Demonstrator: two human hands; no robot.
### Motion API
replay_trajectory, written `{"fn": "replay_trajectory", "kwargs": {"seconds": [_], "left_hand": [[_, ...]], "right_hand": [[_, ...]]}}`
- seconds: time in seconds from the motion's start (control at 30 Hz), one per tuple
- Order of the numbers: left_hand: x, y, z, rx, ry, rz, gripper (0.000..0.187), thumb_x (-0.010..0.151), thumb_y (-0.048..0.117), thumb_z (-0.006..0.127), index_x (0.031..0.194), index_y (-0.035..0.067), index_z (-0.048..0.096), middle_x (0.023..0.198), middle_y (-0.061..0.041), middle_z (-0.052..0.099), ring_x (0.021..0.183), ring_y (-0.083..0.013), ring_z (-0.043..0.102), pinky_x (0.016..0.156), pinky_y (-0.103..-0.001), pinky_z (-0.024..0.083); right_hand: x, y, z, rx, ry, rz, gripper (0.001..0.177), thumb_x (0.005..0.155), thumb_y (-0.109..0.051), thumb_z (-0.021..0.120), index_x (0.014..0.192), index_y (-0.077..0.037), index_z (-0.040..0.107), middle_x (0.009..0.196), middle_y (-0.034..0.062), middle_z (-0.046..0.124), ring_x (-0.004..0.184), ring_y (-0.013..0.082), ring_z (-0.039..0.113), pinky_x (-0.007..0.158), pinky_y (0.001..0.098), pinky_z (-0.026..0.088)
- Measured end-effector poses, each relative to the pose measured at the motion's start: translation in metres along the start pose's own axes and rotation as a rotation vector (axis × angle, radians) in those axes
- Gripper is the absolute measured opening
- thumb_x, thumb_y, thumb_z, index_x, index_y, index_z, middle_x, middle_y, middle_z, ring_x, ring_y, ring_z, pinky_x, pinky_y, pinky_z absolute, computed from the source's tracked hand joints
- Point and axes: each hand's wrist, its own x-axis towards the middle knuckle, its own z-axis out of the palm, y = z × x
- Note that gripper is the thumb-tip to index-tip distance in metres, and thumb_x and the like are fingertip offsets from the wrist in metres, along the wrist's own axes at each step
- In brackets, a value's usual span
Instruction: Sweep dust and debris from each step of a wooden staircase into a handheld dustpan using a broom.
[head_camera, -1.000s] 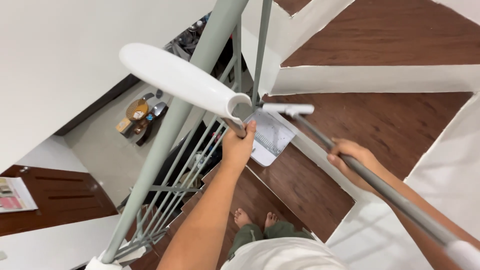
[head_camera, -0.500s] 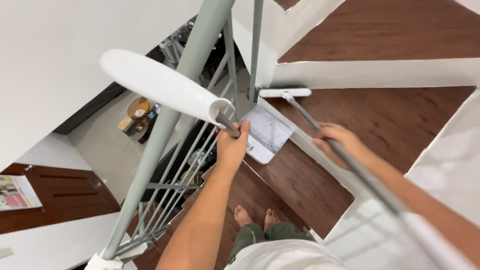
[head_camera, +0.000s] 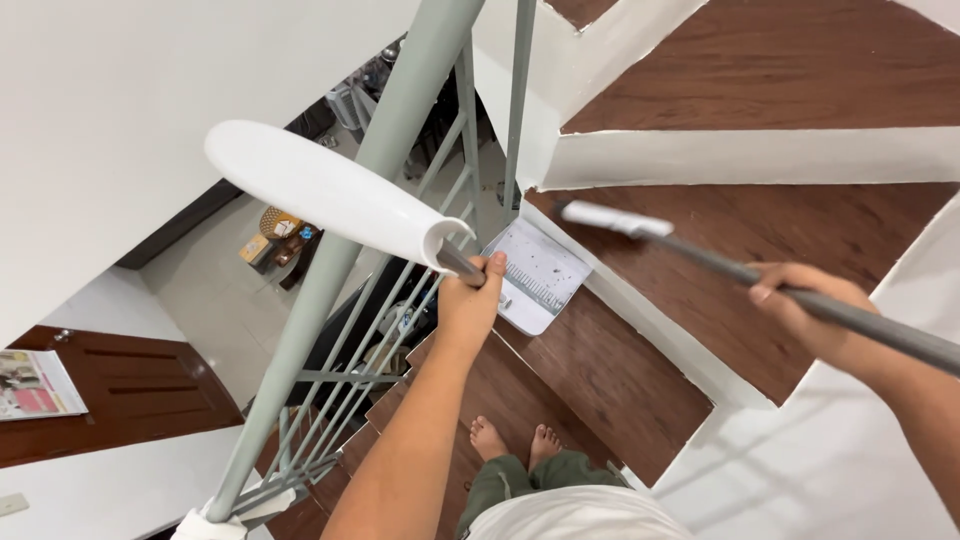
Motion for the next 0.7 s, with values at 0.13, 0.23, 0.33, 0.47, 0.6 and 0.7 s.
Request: {"fn": "replay_trajectory", "kwargs": {"seconds": [0.13,0.23,0.33,0.47,0.6,0.7], "left_hand": [[-0.005,0.005,0.003,0.037,-0.014,-0.053,0.042,0.096,0.042,0.064,0.092,0.001,0.071,0.068,-0.005,0.063,0.067,-0.0161,0.056,0.067,-0.034,0.049],[-0.008,0.003,0.010,0.053,-0.036,-0.060,0.042,0.097,0.043,0.063,0.092,0.002,0.070,0.068,-0.006,0.062,0.067,-0.0165,0.055,0.068,-0.033,0.048],[-0.004,-0.009,0.020,0.016,-0.026,0.091,0.041,0.098,0.040,0.065,0.090,0.000,0.069,0.070,-0.005,0.062,0.069,-0.0155,0.056,0.067,-0.034,0.049],[-0.003,-0.010,0.026,0.039,-0.037,0.115,0.039,0.098,0.038,0.066,0.089,0.000,0.069,0.067,-0.006,0.062,0.066,-0.0168,0.055,0.065,-0.035,0.049],[-0.003,-0.008,0.032,0.002,-0.060,0.113,0.040,0.098,0.038,0.067,0.088,0.000,0.069,0.069,-0.006,0.063,0.068,-0.0160,0.056,0.066,-0.034,0.049],[-0.001,-0.002,0.030,0.060,-0.040,0.094,0.040,0.097,0.040,0.066,0.090,0.001,0.072,0.070,-0.006,0.065,0.069,-0.0157,0.058,0.068,-0.033,0.049]], "right_hand": [[0.016,0.036,0.018,-0.031,0.159,0.130,0.024,0.105,-0.027,0.065,0.115,-0.006,0.071,0.094,0.0168,0.070,0.086,0.0282,0.064,0.076,0.0348,0.052],[0.031,0.085,0.062,0.204,0.179,-0.213,0.019,0.101,-0.021,0.058,0.107,-0.005,0.066,0.106,0.0049,0.073,0.092,0.0147,0.067,0.076,0.0255,0.054],[0.005,0.121,0.123,0.923,-0.077,0.370,0.017,0.106,-0.015,0.058,0.102,-0.002,0.067,0.095,0.0142,0.065,0.077,0.0205,0.056,0.060,0.0336,0.044],[-0.044,0.042,0.079,0.382,-0.080,0.016,0.010,0.099,-0.011,0.062,0.095,-0.003,0.067,0.118,0.0115,0.061,0.095,0.0200,0.061,0.076,0.0334,0.048],[-0.062,0.029,0.019,0.379,0.117,-0.022,0.012,0.096,-0.015,0.062,0.099,-0.005,0.068,0.125,0.0111,0.073,0.108,0.0196,0.069,0.091,0.0343,0.054],[-0.063,0.046,-0.014,0.478,0.248,0.023,0.016,0.101,-0.018,0.059,0.104,-0.005,0.066,0.118,0.0104,0.076,0.109,0.0189,0.068,0.092,0.0339,0.054]]}}
